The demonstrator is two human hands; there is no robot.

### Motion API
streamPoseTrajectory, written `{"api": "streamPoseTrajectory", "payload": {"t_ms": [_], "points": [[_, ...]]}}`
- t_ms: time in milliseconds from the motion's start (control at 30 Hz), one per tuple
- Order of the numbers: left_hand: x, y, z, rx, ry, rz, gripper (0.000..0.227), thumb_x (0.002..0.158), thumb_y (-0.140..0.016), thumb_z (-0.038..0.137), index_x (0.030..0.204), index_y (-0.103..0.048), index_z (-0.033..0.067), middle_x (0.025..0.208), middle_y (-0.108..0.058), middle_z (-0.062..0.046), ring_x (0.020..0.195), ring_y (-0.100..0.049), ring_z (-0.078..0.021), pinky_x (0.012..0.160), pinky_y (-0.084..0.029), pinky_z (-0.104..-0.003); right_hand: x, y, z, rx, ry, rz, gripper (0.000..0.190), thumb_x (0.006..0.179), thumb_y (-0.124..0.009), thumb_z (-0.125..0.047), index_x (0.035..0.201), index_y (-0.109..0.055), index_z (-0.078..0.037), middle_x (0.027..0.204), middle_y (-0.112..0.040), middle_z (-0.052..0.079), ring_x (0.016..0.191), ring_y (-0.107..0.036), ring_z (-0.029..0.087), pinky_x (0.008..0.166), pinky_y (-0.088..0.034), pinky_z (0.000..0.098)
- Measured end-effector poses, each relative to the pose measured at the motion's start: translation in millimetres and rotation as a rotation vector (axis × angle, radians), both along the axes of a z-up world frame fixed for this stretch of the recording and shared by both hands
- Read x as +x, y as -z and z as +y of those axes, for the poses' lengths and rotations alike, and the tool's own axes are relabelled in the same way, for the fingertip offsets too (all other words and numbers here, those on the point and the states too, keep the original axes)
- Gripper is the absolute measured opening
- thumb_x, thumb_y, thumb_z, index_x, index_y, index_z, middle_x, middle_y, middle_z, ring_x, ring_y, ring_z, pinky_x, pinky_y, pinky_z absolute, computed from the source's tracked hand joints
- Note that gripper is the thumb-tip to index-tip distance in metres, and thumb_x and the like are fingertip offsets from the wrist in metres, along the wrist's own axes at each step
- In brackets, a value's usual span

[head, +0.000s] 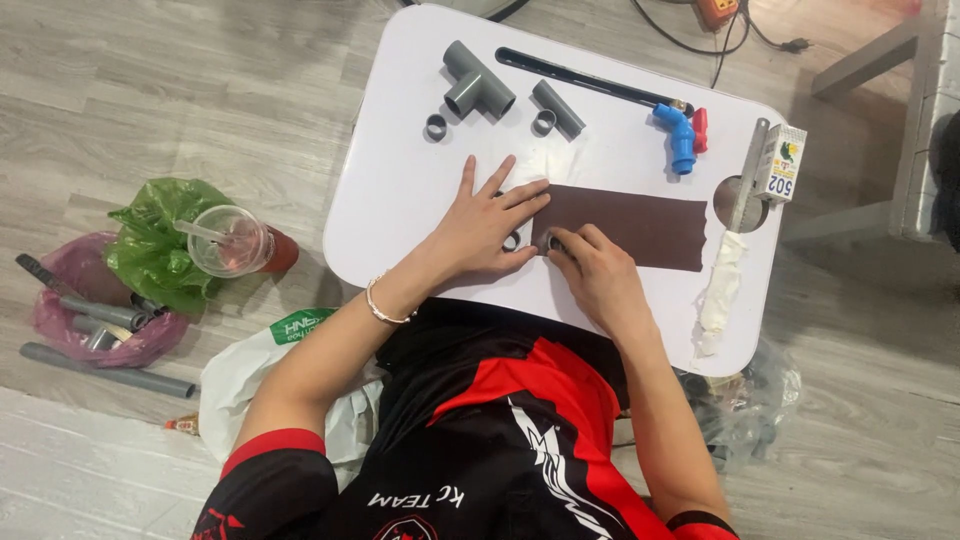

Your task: Sanding the inner edges of small PVC pipe fittings using a piece of sandpaper on a flat table.

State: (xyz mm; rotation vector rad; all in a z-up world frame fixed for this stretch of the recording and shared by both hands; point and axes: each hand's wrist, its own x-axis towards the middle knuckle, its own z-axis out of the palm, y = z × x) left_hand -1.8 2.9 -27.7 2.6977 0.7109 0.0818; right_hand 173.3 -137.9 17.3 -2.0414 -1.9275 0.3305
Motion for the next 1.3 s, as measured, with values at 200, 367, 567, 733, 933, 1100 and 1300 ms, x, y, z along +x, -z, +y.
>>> {"api": "streamPoseTrajectory", "payload": {"t_ms": [200, 367, 567, 733, 933, 1100, 1300], "points": [[1, -3, -1, 0.019, -0.001, 0.018, 0.079, 0.091, -0.059, 0.058, 0.163, -0.042, 0.0297, 0.171, -0.037, 0.007, 0.16, -0.021, -0.041, 0.122, -0.007, -0.079, 6, 15, 13, 0.061, 0.036, -0.009, 0.026, 0.106, -0.067, -0.022, 0.126, -0.075, -0.008, 0.09, -0.066, 0.008, 0.076, -0.072, 0.027, 0.069, -0.061, 0.0374], [2, -3, 2, 0.017, 0.009, 0.027, 0.081, 0.091, -0.058, 0.059, 0.164, -0.039, 0.0301, 0.172, -0.036, 0.008, 0.159, -0.022, -0.0418, 0.122, -0.008, -0.079, -1, -1, 3, 0.021, 0.016, 0.0, 0.028, 0.104, -0.066, -0.032, 0.125, -0.075, -0.015, 0.088, -0.066, 0.004, 0.075, -0.073, 0.024, 0.068, -0.061, 0.0359], [1, -3, 0, 0.013, -0.01, -0.014, 0.079, 0.09, -0.059, 0.058, 0.162, -0.043, 0.0286, 0.169, -0.041, 0.006, 0.158, -0.026, -0.042, 0.123, -0.01, -0.078, 1, 7, 10, 0.009, 0.052, -0.038, 0.031, 0.104, -0.064, -0.032, 0.129, -0.074, -0.017, 0.091, -0.069, 0.004, 0.076, -0.074, 0.024, 0.066, -0.061, 0.037], [0, -7, 4, 0.054, 0.055, -0.018, 0.081, 0.096, -0.047, 0.063, 0.161, -0.041, 0.0157, 0.171, -0.033, 0.0, 0.16, -0.014, -0.0427, 0.116, -0.009, -0.082, 11, 26, 3, -0.012, 0.015, -0.003, 0.035, 0.1, -0.065, -0.034, 0.132, -0.07, -0.022, 0.098, -0.065, -0.002, 0.078, -0.068, 0.026, 0.061, -0.052, 0.0447], [1, -13, 3, 0.055, 0.047, -0.025, 0.079, 0.095, -0.046, 0.06, 0.159, -0.044, 0.014, 0.169, -0.037, -0.001, 0.16, -0.016, -0.0422, 0.116, -0.01, -0.082, 9, 28, 14, -0.001, 0.099, 0.008, 0.039, 0.102, -0.059, -0.033, 0.138, -0.068, -0.019, 0.103, -0.067, 0.0, 0.086, -0.07, 0.025, 0.069, -0.054, 0.0436], [-1, -11, 1, 0.032, 0.052, -0.064, 0.078, 0.095, -0.044, 0.06, 0.158, -0.046, 0.0138, 0.169, -0.038, 0.0, 0.159, -0.018, -0.0437, 0.115, -0.011, -0.082, 11, 21, 5, -0.125, 0.108, -0.023, 0.034, 0.098, -0.066, -0.037, 0.131, -0.072, -0.031, 0.096, -0.064, -0.007, 0.079, -0.066, 0.019, 0.069, -0.053, 0.0388], [-2, -16, -3, 0.049, 0.046, -0.043, 0.077, 0.096, -0.041, 0.061, 0.158, -0.047, 0.0152, 0.168, -0.039, 0.001, 0.16, -0.019, -0.0423, 0.116, -0.012, -0.08, 12, 38, 17, -0.045, 0.131, -0.024, 0.037, 0.102, -0.06, -0.036, 0.135, -0.07, -0.023, 0.1, -0.067, -0.003, 0.087, -0.069, 0.024, 0.074, -0.055, 0.0413]]}}
